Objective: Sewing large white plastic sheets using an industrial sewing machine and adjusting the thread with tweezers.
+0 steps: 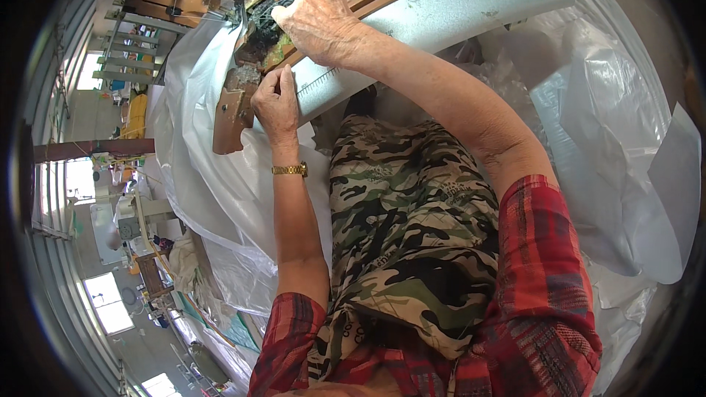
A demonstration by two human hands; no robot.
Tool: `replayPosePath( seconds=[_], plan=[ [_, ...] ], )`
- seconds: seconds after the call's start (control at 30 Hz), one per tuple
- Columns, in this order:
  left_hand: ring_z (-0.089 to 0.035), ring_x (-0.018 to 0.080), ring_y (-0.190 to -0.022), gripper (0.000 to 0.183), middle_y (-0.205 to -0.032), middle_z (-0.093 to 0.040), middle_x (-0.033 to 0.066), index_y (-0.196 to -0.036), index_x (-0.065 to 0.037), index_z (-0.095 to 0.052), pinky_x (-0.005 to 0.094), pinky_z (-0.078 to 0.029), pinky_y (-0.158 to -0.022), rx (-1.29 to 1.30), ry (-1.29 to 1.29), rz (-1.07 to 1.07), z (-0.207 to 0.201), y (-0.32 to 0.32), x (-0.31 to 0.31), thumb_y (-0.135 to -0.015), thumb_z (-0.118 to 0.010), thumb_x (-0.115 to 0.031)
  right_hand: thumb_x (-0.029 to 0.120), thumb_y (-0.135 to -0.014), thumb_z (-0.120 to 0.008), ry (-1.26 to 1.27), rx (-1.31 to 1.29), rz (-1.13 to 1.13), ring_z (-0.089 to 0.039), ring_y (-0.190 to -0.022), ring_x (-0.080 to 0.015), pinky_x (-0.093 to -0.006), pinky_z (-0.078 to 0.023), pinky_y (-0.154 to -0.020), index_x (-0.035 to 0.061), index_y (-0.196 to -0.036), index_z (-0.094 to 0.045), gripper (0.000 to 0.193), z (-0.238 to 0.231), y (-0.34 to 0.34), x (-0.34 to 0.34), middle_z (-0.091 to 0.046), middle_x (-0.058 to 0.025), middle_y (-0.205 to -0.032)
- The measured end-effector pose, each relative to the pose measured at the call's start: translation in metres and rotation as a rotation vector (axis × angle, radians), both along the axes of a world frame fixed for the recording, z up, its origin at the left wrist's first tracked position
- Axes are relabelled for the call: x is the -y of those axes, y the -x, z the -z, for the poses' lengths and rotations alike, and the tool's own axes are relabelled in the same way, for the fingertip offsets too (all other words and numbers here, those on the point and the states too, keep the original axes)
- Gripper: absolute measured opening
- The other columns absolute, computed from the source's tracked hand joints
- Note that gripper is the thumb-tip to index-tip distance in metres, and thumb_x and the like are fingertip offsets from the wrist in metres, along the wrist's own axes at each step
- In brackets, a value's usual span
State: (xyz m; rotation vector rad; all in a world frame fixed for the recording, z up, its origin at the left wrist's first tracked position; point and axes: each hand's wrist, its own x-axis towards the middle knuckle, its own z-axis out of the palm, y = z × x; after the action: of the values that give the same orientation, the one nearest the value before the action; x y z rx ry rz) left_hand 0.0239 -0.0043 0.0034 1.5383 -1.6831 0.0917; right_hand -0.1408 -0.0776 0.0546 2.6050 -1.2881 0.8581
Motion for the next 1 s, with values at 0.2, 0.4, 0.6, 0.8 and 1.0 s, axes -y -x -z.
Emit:
replayPosePath(
  seconds=[0.2, 0.4, 0.6, 0.8, 1.0],
  plan=[
    [-0.066, 0.0289, -0.070, 0.018, -0.078, -0.069, 0.0140, -0.085, 0.000, -0.069, 0.0372, -0.051, -0.066, 0.015, 0.016, -0.004, -0.001, 0.000, -0.001, -0.089, -0.063, -0.016, 0.012, -0.087, -0.059, -0.011, 0.006, 0.019, -0.071, -0.075, -0.0276, -0.0391, -0.056, -0.064, 0.0060, -0.097, -0.061, 0.012, -0.002, 0.000, -0.001, -0.068, -0.0128, -0.076],
    [-0.066, 0.0289, -0.070, 0.018, -0.079, -0.069, 0.0140, -0.085, 0.000, -0.069, 0.0375, -0.051, -0.066, 0.004, -0.018, -0.010, -0.002, 0.001, -0.003, -0.089, -0.063, -0.017, 0.011, -0.086, -0.061, -0.020, -0.016, 0.034, -0.071, -0.075, -0.0262, -0.0379, -0.057, -0.064, 0.0065, -0.095, -0.062, 0.011, -0.004, 0.000, 0.000, -0.068, -0.0125, -0.077],
    [-0.066, 0.0289, -0.071, 0.018, -0.079, -0.069, 0.0141, -0.085, 0.000, -0.068, 0.0376, -0.051, -0.066, 0.025, 0.009, 0.008, 0.000, 0.000, -0.001, -0.089, -0.063, -0.017, 0.008, -0.082, -0.062, -0.026, -0.055, 0.020, -0.071, -0.076, -0.0258, -0.0364, -0.057, -0.064, 0.0063, -0.098, -0.063, 0.016, -0.010, 0.000, 0.000, -0.069, -0.0123, -0.079],
    [-0.066, 0.0288, -0.071, 0.018, -0.079, -0.069, 0.0141, -0.085, -0.001, -0.069, 0.0376, -0.051, -0.066, 0.028, -0.001, -0.018, -0.001, 0.000, -0.001, -0.089, -0.064, -0.017, 0.008, -0.080, -0.064, -0.035, -0.053, 0.021, -0.072, -0.077, -0.0256, -0.0362, -0.057, -0.063, 0.0059, -0.100, -0.063, 0.019, -0.012, 0.000, -0.002, -0.070, -0.0129, -0.080],
    [-0.066, 0.0290, -0.070, 0.018, -0.079, -0.069, 0.0141, -0.085, -0.001, -0.069, 0.0377, -0.051, -0.066, 0.028, -0.005, -0.019, 0.000, 0.000, -0.001, -0.089, -0.064, -0.017, 0.008, -0.081, -0.064, -0.062, -0.052, 0.035, -0.072, -0.078, -0.0263, -0.0367, -0.057, -0.064, 0.0057, -0.099, -0.063, 0.018, -0.012, -0.003, -0.002, -0.070, -0.0140, -0.080]
  ],
)
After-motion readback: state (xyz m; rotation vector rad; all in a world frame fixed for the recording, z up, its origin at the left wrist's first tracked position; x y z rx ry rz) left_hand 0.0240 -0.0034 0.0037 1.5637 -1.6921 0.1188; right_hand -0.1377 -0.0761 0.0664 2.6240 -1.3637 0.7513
